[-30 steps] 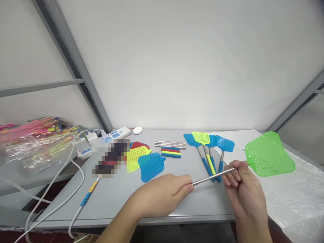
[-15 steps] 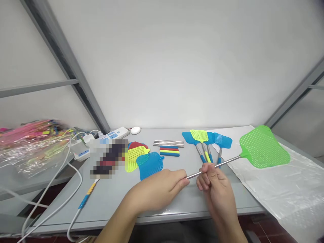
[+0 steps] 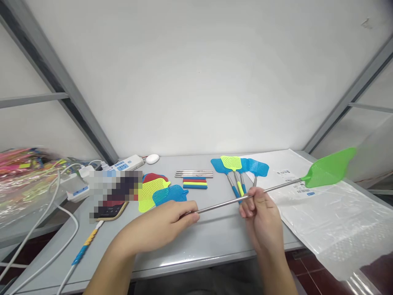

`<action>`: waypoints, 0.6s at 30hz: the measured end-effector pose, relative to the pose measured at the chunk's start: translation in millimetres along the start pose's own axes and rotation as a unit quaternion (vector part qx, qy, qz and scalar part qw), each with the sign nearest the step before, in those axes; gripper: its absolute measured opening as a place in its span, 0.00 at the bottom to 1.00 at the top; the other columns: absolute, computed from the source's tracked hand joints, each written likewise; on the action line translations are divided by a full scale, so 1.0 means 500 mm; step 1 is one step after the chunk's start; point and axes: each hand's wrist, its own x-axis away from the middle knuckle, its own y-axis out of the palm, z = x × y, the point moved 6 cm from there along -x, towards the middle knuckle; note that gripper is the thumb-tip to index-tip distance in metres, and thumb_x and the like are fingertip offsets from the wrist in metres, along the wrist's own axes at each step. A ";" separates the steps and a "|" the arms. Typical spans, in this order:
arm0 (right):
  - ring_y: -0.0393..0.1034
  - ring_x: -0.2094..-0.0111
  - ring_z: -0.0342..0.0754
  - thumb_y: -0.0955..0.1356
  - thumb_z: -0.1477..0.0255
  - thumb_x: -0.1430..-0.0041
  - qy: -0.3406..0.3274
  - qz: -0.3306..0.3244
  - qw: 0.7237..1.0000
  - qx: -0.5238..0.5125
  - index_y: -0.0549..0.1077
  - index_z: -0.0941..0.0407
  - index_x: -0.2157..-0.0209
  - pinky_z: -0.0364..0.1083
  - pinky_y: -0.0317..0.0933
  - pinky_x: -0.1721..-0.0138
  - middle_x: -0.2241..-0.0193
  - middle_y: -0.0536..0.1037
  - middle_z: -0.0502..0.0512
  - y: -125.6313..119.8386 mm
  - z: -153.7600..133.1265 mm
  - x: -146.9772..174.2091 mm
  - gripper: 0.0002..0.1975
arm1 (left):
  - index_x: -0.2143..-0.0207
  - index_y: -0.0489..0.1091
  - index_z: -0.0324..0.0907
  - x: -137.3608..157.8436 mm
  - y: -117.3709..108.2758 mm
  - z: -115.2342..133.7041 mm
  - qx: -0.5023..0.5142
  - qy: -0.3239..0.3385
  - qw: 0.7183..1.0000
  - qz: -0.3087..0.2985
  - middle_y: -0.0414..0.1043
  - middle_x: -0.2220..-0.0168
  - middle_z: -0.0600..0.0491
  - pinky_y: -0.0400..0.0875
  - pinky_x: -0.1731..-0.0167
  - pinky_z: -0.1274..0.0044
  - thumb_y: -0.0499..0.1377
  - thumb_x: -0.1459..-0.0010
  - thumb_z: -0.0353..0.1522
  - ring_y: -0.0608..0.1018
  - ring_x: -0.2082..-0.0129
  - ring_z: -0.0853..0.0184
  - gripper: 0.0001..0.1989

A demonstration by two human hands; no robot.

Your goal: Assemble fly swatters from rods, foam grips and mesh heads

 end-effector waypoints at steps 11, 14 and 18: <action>0.53 0.82 0.37 0.70 0.59 0.41 0.010 -0.010 1.000 0.009 0.74 0.57 0.71 0.40 0.55 0.78 0.83 0.59 0.43 -0.001 0.014 0.015 0.14 | 0.70 0.62 0.45 -0.017 0.013 0.012 -0.040 0.013 0.999 0.005 0.63 0.75 0.58 0.53 0.73 0.77 0.43 0.32 0.43 0.67 0.73 0.68 0.18; 0.52 0.82 0.36 0.70 0.61 0.40 -0.009 0.021 1.000 -0.007 0.74 0.57 0.71 0.39 0.55 0.79 0.83 0.58 0.43 -0.027 -0.020 0.004 0.14 | 0.70 0.62 0.45 -0.016 0.011 0.004 -0.049 0.012 0.999 -0.006 0.65 0.73 0.58 0.55 0.72 0.77 0.42 0.32 0.44 0.68 0.71 0.68 0.19; 0.50 0.82 0.36 0.69 0.62 0.38 -0.036 0.057 0.997 -0.030 0.73 0.57 0.72 0.38 0.55 0.79 0.82 0.57 0.42 -0.061 -0.054 -0.002 0.14 | 0.69 0.63 0.45 -0.006 0.007 0.001 -0.051 0.000 0.999 -0.013 0.67 0.72 0.58 0.57 0.72 0.77 0.40 0.31 0.45 0.69 0.71 0.68 0.20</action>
